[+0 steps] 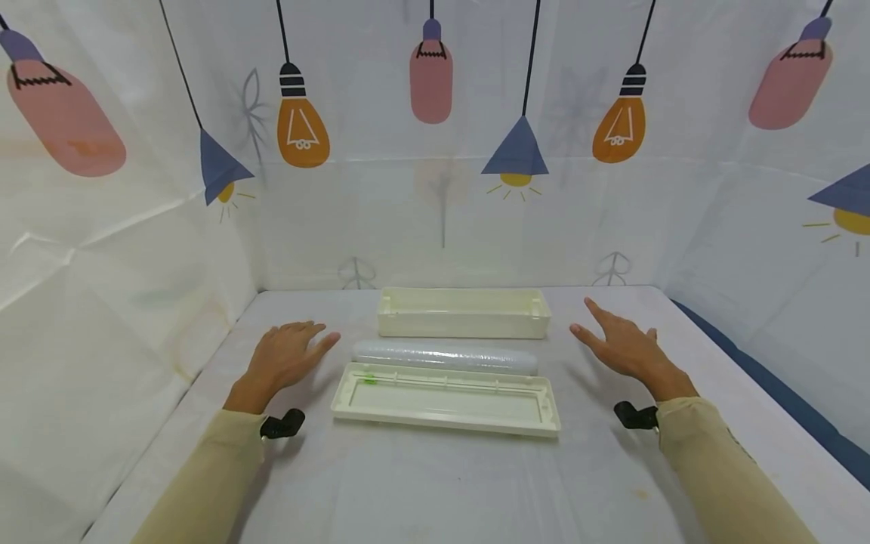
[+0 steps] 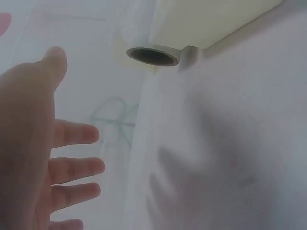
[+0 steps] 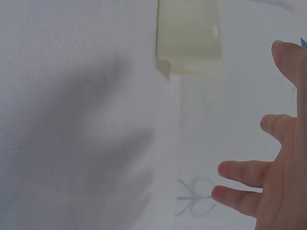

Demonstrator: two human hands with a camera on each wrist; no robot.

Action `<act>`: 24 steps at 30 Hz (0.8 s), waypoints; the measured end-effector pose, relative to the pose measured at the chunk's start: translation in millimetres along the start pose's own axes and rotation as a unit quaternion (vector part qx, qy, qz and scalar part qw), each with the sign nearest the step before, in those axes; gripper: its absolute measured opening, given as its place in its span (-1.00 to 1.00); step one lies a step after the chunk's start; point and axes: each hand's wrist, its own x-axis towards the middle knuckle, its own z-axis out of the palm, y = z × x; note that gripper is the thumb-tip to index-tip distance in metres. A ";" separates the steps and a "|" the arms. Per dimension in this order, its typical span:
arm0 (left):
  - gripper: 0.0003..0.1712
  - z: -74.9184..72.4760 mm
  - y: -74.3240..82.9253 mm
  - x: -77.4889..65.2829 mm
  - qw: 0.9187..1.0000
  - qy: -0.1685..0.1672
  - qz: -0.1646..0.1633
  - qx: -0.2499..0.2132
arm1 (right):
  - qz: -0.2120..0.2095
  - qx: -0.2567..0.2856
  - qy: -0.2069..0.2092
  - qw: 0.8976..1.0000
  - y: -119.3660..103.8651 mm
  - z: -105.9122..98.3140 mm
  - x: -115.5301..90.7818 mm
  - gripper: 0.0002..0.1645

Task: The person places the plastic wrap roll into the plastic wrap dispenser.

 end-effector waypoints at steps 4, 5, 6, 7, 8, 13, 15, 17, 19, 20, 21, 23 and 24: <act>-0.16 3.7 0.4 4.1 1.000 0.002 0.005 -0.023 | 0.010 0.025 -0.016 1.000 2.5 3.7 -2.2 0.06; -0.19 4.6 0.3 5.1 0.999 -0.001 0.004 -0.031 | 0.010 0.035 -0.020 0.999 3.3 4.5 -2.9 0.05; -0.20 5.6 -0.1 6.0 0.999 -0.004 0.001 -0.039 | 0.010 0.046 -0.024 0.999 4.0 5.3 -3.7 0.05; -0.21 6.5 -0.2 6.7 0.999 -0.009 -0.002 -0.046 | 0.010 0.057 -0.027 0.998 4.9 6.3 -4.2 0.04; -0.21 7.5 -0.5 7.5 0.999 -0.015 -0.005 -0.052 | 0.009 0.069 -0.029 0.997 5.6 7.5 -4.7 0.03; -0.16 11.2 -1.1 12.6 0.996 -0.036 -0.017 -0.082 | 0.020 0.126 -0.040 0.991 9.1 13.8 -4.4 0.07; -0.13 11.8 -1.3 15.9 0.994 -0.044 -0.023 -0.101 | 0.027 0.144 -0.046 0.988 11.0 15.9 -2.5 0.07; -0.10 12.1 -1.7 19.5 0.990 -0.055 -0.031 -0.126 | 0.031 0.160 -0.056 0.985 12.6 17.5 1.2 0.05; -0.09 11.4 -1.6 23.6 0.986 -0.060 -0.036 -0.153 | 0.025 0.177 -0.061 0.982 13.6 18.0 7.2 0.01; -0.09 11.2 -1.8 26.3 0.983 -0.058 -0.038 -0.167 | 0.022 0.187 -0.061 0.980 13.6 17.5 10.9 0.00; -0.11 10.8 -1.8 29.4 0.981 -0.055 -0.038 -0.184 | 0.019 0.199 -0.062 0.978 13.1 16.9 14.4 -0.02; -0.16 9.7 -1.3 35.8 0.973 -0.052 -0.035 -0.222 | 0.017 0.219 -0.062 0.974 12.2 16.0 21.3 -0.05; -0.18 9.7 -1.0 39.3 0.967 -0.053 -0.033 -0.246 | 0.019 0.229 -0.062 0.971 11.8 15.8 23.8 -0.07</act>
